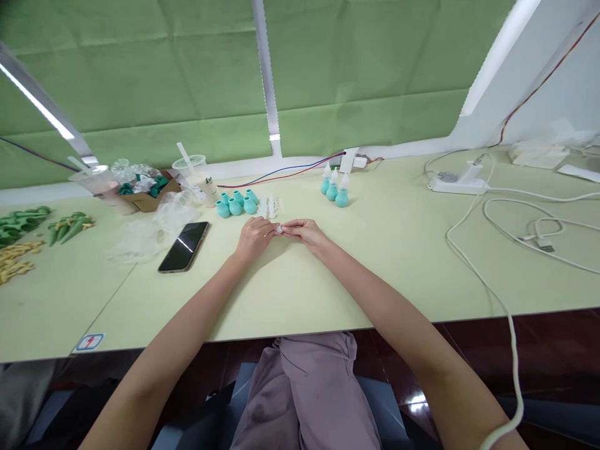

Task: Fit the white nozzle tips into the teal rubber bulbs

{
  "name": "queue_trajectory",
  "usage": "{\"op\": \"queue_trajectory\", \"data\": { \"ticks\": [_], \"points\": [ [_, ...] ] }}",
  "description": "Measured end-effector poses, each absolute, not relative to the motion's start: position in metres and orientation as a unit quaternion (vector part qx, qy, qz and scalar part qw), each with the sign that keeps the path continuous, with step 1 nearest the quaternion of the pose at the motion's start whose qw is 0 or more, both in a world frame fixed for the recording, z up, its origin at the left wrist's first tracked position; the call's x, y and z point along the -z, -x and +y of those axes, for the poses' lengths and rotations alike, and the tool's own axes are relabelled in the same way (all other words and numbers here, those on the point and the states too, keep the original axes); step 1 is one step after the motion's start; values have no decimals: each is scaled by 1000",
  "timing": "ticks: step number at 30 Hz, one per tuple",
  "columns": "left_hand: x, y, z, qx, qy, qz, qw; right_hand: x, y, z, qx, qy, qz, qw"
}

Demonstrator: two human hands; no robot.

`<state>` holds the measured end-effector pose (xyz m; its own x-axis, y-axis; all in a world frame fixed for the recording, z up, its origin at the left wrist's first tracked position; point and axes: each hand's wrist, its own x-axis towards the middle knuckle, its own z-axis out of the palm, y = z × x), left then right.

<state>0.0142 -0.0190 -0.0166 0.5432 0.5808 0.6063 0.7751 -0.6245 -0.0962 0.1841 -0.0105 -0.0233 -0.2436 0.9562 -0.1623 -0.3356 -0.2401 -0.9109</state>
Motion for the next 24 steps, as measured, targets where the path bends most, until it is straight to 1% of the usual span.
{"op": "queue_trajectory", "data": {
  "ticks": [12,18,24],
  "points": [
    [13,-16,-24,244,871,-353,239,18,-186,-12,-693,397,-390,458],
    [13,-17,-26,221,879,-353,231,22,-187,-11,-686,396,-402,459],
    [12,-17,-26,200,881,-347,253,22,-185,-11,-680,404,-407,457]
  ]
}}
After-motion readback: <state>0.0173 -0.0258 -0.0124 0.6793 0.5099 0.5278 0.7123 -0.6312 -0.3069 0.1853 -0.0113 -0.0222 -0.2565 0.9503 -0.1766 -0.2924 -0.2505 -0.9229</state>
